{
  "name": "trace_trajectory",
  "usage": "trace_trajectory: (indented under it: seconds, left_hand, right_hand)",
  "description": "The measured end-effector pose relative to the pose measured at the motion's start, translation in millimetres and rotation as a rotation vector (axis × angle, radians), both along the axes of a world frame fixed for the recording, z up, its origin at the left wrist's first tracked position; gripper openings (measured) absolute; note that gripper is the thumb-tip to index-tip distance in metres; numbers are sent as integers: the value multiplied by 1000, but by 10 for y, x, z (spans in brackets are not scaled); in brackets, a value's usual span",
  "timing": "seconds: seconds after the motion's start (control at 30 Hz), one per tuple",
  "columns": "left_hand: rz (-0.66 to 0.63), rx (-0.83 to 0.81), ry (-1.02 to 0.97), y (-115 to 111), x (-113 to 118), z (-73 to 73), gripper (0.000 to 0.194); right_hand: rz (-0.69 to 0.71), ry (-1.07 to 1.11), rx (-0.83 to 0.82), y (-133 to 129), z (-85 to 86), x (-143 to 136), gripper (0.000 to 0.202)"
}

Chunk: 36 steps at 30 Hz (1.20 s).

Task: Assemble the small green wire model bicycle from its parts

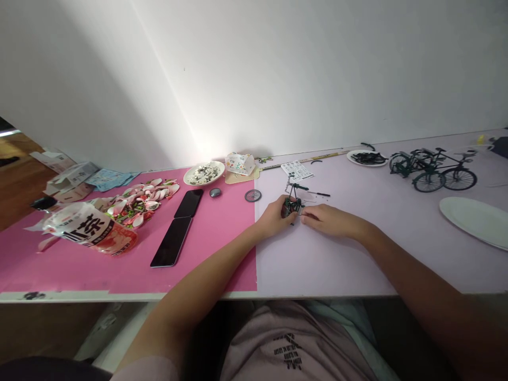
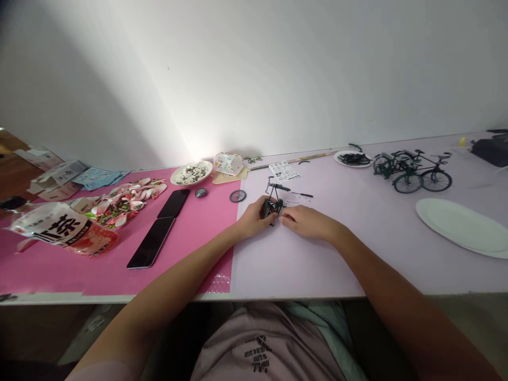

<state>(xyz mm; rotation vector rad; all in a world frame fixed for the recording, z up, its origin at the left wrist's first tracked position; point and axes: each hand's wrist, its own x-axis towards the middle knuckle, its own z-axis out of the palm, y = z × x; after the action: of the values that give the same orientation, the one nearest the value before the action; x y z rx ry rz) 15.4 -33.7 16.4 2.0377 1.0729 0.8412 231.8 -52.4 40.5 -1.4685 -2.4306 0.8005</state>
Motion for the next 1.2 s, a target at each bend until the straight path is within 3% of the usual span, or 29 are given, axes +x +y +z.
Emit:
trace_trajectory:
  seconds: [0.17, 1.2]
  left_hand:
    - [1, -10, 0, -4, 0, 6, 38]
    - [-7, -14, 1, -1, -1, 3, 38]
  right_hand:
    - [-27, -9, 12, 2, -8, -3, 23]
    - [10, -7, -3, 3, -5, 4, 34]
